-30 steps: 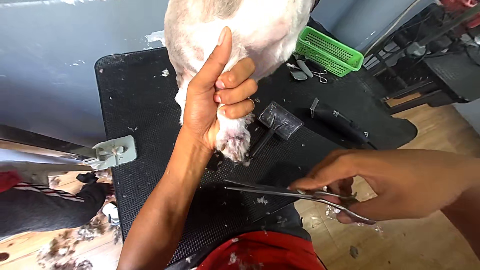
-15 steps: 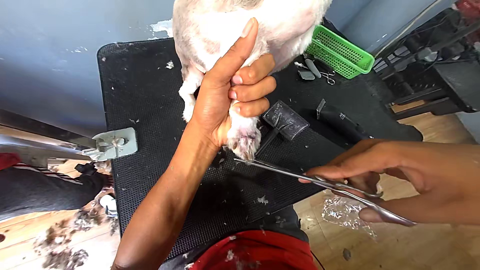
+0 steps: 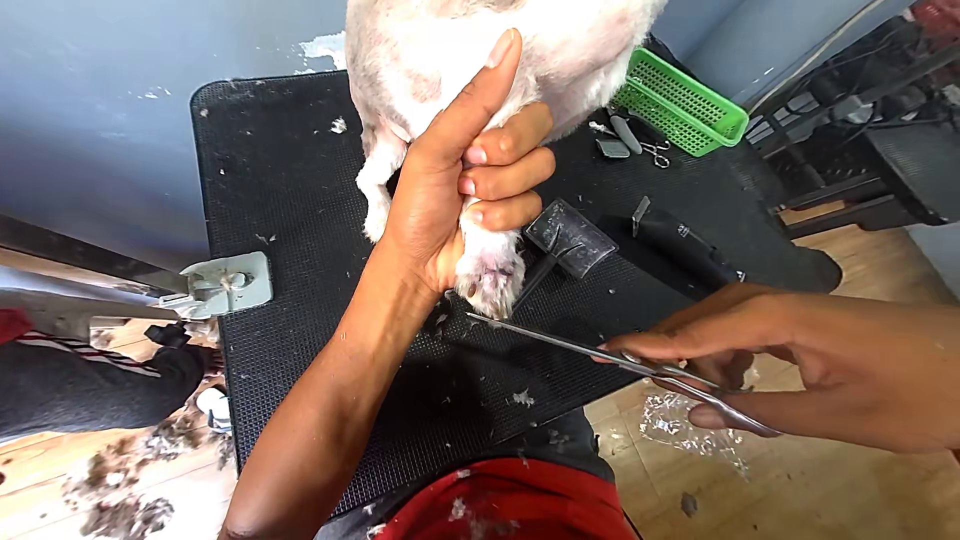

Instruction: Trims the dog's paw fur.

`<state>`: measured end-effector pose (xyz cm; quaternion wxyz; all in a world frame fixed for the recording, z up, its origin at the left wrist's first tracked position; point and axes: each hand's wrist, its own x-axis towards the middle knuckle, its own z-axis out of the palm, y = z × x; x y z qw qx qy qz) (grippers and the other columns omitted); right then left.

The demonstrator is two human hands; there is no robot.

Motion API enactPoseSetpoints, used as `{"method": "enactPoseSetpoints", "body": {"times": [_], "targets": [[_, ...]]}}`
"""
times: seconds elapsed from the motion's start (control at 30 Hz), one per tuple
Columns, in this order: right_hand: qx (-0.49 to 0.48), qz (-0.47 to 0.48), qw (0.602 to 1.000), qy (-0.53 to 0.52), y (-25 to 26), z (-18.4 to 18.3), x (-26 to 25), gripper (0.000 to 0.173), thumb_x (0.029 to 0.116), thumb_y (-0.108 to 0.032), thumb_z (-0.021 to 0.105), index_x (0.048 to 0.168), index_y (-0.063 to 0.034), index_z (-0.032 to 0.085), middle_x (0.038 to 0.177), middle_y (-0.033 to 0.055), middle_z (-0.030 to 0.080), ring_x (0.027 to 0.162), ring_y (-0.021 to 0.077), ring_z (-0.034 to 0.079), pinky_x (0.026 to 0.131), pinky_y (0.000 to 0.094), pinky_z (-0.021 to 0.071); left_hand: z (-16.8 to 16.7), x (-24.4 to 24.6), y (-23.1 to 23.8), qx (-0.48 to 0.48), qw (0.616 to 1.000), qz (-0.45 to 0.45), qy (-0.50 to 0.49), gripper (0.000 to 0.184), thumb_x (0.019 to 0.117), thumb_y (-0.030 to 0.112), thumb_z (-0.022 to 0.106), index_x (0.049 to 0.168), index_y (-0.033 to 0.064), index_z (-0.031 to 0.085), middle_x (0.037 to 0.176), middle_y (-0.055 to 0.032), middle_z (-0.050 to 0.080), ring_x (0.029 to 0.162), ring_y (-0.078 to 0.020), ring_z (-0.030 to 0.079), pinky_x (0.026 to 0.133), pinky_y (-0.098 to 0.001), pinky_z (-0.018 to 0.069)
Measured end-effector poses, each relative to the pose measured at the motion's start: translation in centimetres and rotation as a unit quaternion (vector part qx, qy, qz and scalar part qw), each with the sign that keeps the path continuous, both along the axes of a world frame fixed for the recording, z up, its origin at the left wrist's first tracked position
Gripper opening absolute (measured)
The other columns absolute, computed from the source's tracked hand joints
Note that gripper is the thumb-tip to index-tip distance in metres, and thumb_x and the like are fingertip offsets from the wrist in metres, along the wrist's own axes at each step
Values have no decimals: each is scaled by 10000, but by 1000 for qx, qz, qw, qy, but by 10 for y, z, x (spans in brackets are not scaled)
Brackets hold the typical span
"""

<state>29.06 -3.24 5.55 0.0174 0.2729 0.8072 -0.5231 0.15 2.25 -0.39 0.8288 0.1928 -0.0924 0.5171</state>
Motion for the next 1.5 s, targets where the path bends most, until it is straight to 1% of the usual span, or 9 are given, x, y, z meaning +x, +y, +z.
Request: {"method": "enactPoseSetpoints", "body": {"times": [0.27, 0.37, 0.43, 0.6, 0.73, 0.93, 1.1, 1.37, 1.5], "targets": [[96, -201, 970, 98, 7, -34, 8, 73, 861, -175, 676, 802, -173, 720, 925, -23, 717, 948, 167, 696, 901, 371, 600, -3, 3, 1, 10, 1000, 26, 10, 433, 1110, 301, 340, 749, 111, 486, 542, 47, 394, 406, -32, 389, 400, -146, 350], [194, -359, 910, 69, -5, -69, -19, 168, 845, -285, 710, 757, -197, 597, 686, -78, 558, 607, 46, 524, 533, 224, 426, -5, 4, 2, 14, 1000, 22, 0, 443, 1102, 323, 374, 736, 108, 503, 546, 49, 405, 408, -35, 400, 403, -150, 356], [293, -438, 849, -48, -11, -100, -38, 413, 894, -482, 734, 709, -138, 602, 594, -9, 542, 516, 143, 522, 457, 358, 427, -7, 4, 1, 15, 1000, 25, -4, 447, 1102, 340, 371, 745, 107, 505, 554, 51, 401, 408, -36, 397, 403, -149, 354], [380, -477, 750, -257, -8, -155, -61, 749, 880, -785, 519, 721, -72, 686, 640, 136, 625, 690, 359, 662, 644, 572, 505, -8, 5, 1, 10, 999, 45, -8, 467, 1096, 368, 392, 728, 105, 507, 548, 53, 397, 402, -42, 391, 397, -159, 347], [269, -534, 745, -296, 2, -144, -61, 480, 893, -505, 714, 750, -52, 647, 682, 159, 621, 705, 385, 651, 577, 576, 463, -8, 5, 0, 14, 999, 52, 0, 490, 1100, 377, 378, 712, 106, 507, 546, 52, 401, 404, -43, 399, 400, -159, 355], [399, -530, 745, 63, -54, -144, -49, 322, 1003, -332, 566, 778, -105, 603, 575, -68, 474, 467, 17, 440, 427, 213, 382, -6, 5, 0, 7, 999, 53, -7, 509, 1104, 382, 365, 700, 104, 503, 541, 54, 397, 399, -43, 391, 396, -157, 349], [487, -365, 770, 189, -101, -120, -73, 217, 977, -318, 660, 891, -120, 631, 701, -32, 590, 698, 58, 593, 883, 320, 541, -3, 7, -2, 2, 998, 65, -2, 530, 1111, 382, 340, 691, 101, 503, 536, 46, 409, 404, -45, 398, 404, -161, 352], [481, -316, 814, -77, -88, -163, -22, 351, 953, -381, 593, 736, -113, 654, 599, -20, 553, 606, 153, 559, 655, 354, 494, -1, 2, 1, 0, 997, 71, -20, 491, 1113, 373, 337, 739, 101, 504, 557, 47, 408, 401, -38, 397, 389, -146, 350], [350, -432, 821, -131, -94, -154, -15, 524, 959, -566, 581, 1151, -91, 685, 643, -36, 550, 547, 132, 538, 542, 372, 501, -3, 1, 3, 5, 997, 78, -20, 492, 1112, 363, 339, 729, 99, 498, 545, 46, 392, 395, -36, 382, 385, -148, 335]]}}
